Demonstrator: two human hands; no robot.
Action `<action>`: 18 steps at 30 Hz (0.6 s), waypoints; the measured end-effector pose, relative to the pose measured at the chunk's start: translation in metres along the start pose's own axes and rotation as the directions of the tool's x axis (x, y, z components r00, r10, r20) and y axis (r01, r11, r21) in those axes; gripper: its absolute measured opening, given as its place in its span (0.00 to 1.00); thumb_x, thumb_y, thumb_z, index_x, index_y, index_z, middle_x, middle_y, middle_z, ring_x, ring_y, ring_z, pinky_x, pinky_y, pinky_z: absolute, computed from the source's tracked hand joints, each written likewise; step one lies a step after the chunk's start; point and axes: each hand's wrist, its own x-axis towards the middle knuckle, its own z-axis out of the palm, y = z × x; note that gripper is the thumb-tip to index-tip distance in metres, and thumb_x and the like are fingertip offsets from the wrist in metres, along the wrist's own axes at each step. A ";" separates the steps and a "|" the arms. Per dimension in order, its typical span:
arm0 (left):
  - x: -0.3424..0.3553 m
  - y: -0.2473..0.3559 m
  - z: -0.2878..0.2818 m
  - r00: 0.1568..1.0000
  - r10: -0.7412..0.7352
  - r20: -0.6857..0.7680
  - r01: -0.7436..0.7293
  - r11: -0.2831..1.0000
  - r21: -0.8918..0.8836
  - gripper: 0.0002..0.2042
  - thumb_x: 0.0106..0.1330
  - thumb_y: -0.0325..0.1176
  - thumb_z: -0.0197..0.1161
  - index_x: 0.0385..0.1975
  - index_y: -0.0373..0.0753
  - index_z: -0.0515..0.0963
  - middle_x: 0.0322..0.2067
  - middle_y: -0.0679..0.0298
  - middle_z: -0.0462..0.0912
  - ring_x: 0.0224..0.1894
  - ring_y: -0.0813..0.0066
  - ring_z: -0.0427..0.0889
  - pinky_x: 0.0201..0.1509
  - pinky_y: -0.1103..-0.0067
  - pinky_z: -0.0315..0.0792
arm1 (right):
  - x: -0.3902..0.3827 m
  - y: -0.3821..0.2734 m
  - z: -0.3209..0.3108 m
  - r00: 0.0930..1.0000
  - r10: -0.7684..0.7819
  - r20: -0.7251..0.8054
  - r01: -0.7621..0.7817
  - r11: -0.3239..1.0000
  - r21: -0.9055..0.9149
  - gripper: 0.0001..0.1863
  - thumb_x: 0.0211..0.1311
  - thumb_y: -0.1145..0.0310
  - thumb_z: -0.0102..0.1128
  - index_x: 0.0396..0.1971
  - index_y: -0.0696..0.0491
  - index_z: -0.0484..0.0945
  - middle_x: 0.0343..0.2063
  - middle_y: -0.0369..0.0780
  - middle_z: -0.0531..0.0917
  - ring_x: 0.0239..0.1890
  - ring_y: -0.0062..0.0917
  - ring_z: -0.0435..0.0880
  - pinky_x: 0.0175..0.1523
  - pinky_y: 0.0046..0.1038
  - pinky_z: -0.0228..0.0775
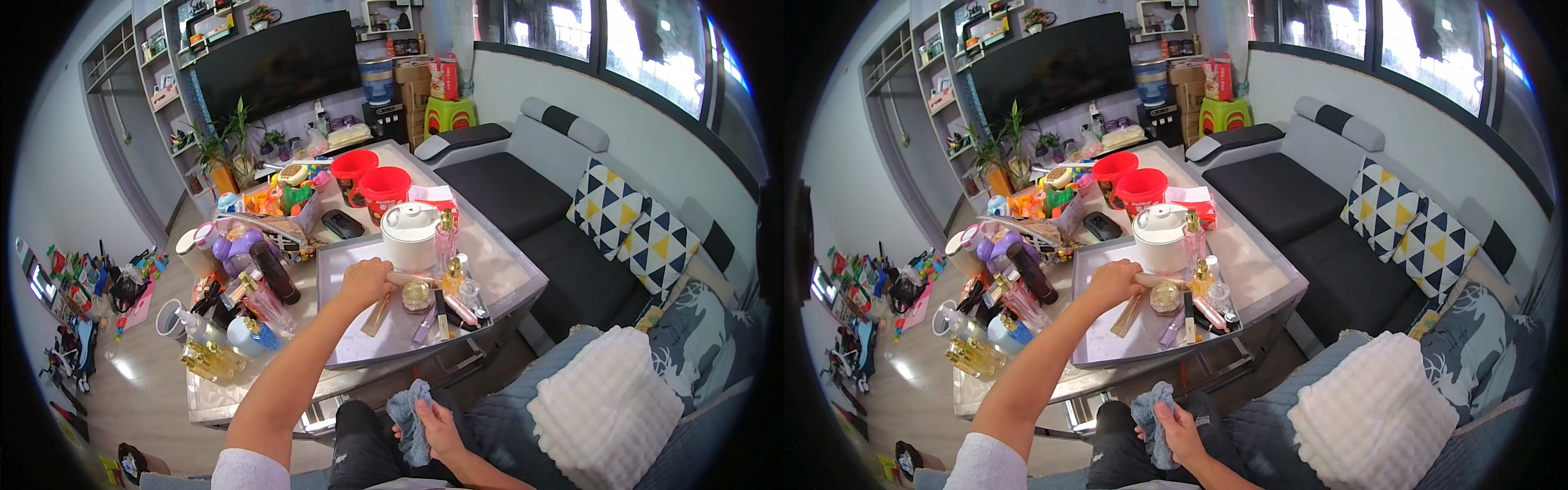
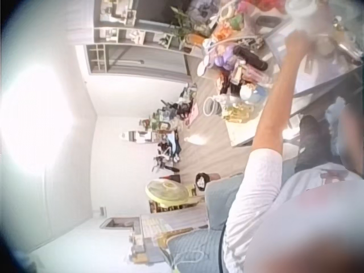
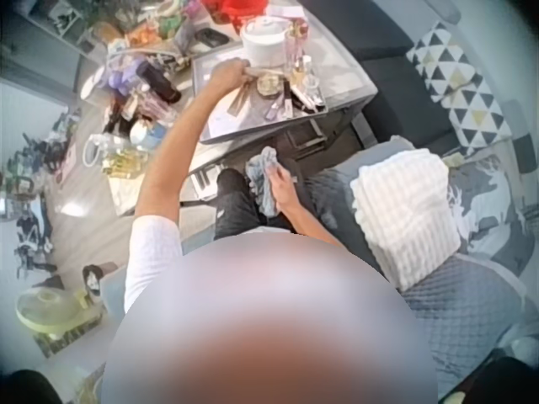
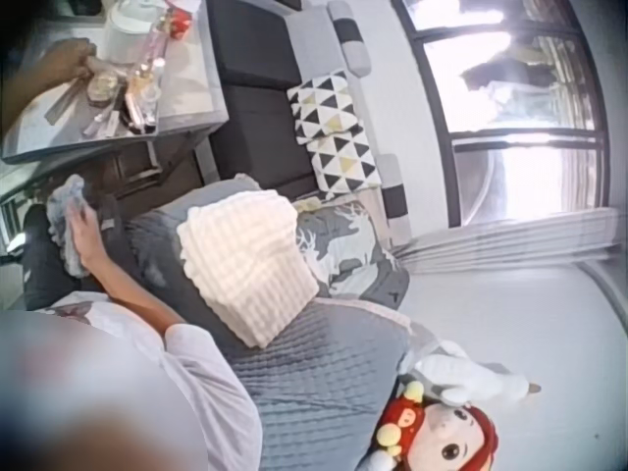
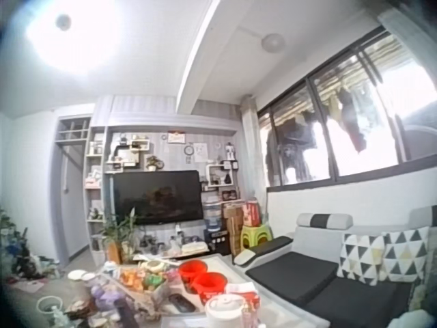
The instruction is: The person wipes the surfaces of various cosmetic bottles and tubes with a cloth. They pick up each item, wipe it, and place it back on the table, handling multiple bottles and tubes one at a time.
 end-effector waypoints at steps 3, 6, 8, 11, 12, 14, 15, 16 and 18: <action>0.002 -0.004 0.002 0.999 0.008 0.043 -0.010 0.999 0.040 0.14 0.51 0.42 0.63 0.35 0.44 0.78 0.31 0.60 0.81 0.36 0.60 0.80 0.39 0.66 0.73 | 0.000 0.000 0.000 1.000 -0.003 0.001 0.003 1.000 -0.001 0.20 0.67 0.57 0.48 0.40 0.62 0.72 0.31 0.42 0.80 0.28 0.26 0.81 0.34 0.26 0.77; 0.003 -0.007 0.003 0.996 0.006 0.090 -0.010 0.999 0.041 0.15 0.51 0.43 0.63 0.39 0.47 0.78 0.32 0.60 0.81 0.36 0.60 0.80 0.39 0.66 0.73 | 0.000 0.000 0.001 1.000 -0.005 -0.017 0.005 1.000 -0.024 0.20 0.67 0.57 0.47 0.40 0.62 0.72 0.30 0.43 0.80 0.27 0.28 0.82 0.34 0.28 0.77; 0.003 -0.011 0.006 0.994 0.016 0.107 -0.020 0.999 0.037 0.16 0.51 0.44 0.62 0.41 0.49 0.78 0.32 0.60 0.82 0.36 0.60 0.80 0.39 0.66 0.73 | 0.000 0.000 0.001 1.000 -0.007 -0.020 0.007 0.999 -0.032 0.20 0.67 0.57 0.47 0.41 0.61 0.72 0.29 0.43 0.80 0.27 0.29 0.82 0.33 0.30 0.77; -0.004 -0.019 0.012 0.996 0.051 0.076 -0.053 0.998 0.025 0.16 0.52 0.44 0.62 0.42 0.50 0.78 0.31 0.60 0.82 0.36 0.60 0.81 0.39 0.66 0.73 | 0.000 0.000 0.001 1.000 -0.006 -0.019 0.006 1.000 -0.026 0.20 0.67 0.57 0.47 0.41 0.61 0.72 0.29 0.43 0.80 0.27 0.29 0.82 0.33 0.30 0.77; -0.007 -0.020 0.014 0.997 0.065 0.045 -0.065 0.998 0.015 0.15 0.53 0.44 0.61 0.41 0.50 0.78 0.30 0.60 0.82 0.35 0.61 0.81 0.38 0.66 0.73 | -0.001 0.000 0.002 1.000 -0.004 -0.026 0.003 1.000 -0.024 0.20 0.67 0.57 0.47 0.41 0.61 0.72 0.29 0.42 0.80 0.27 0.28 0.82 0.33 0.30 0.78; -0.010 -0.020 0.012 0.998 0.056 0.022 -0.056 0.998 0.000 0.14 0.54 0.44 0.61 0.40 0.51 0.78 0.29 0.60 0.82 0.35 0.61 0.81 0.37 0.67 0.73 | -0.001 0.000 0.001 0.999 -0.005 -0.032 0.004 1.000 -0.021 0.19 0.67 0.57 0.47 0.41 0.61 0.72 0.29 0.42 0.80 0.27 0.28 0.82 0.33 0.30 0.78; -0.012 -0.019 0.009 0.999 0.034 0.031 -0.034 0.999 -0.005 0.13 0.54 0.44 0.61 0.39 0.50 0.78 0.29 0.61 0.82 0.34 0.61 0.81 0.37 0.66 0.73 | -0.001 0.000 0.001 0.999 -0.008 -0.032 0.007 1.000 -0.019 0.19 0.67 0.57 0.47 0.41 0.61 0.72 0.29 0.42 0.80 0.27 0.28 0.82 0.33 0.30 0.78; -0.014 -0.018 0.006 0.999 0.012 0.040 -0.011 1.000 -0.010 0.13 0.54 0.44 0.60 0.38 0.50 0.79 0.28 0.61 0.82 0.34 0.60 0.81 0.36 0.66 0.73 | -0.001 0.001 0.000 0.999 -0.011 -0.032 0.011 1.000 -0.019 0.19 0.67 0.57 0.47 0.42 0.60 0.72 0.30 0.42 0.80 0.27 0.28 0.82 0.33 0.30 0.78; -0.020 -0.022 0.000 1.000 -0.010 0.021 0.012 0.997 -0.070 0.10 0.55 0.41 0.60 0.35 0.49 0.79 0.28 0.60 0.82 0.33 0.59 0.80 0.36 0.66 0.72 | -0.001 0.000 0.000 1.000 -0.014 -0.027 0.014 1.000 -0.024 0.19 0.67 0.57 0.47 0.42 0.60 0.72 0.30 0.42 0.80 0.27 0.28 0.82 0.33 0.30 0.78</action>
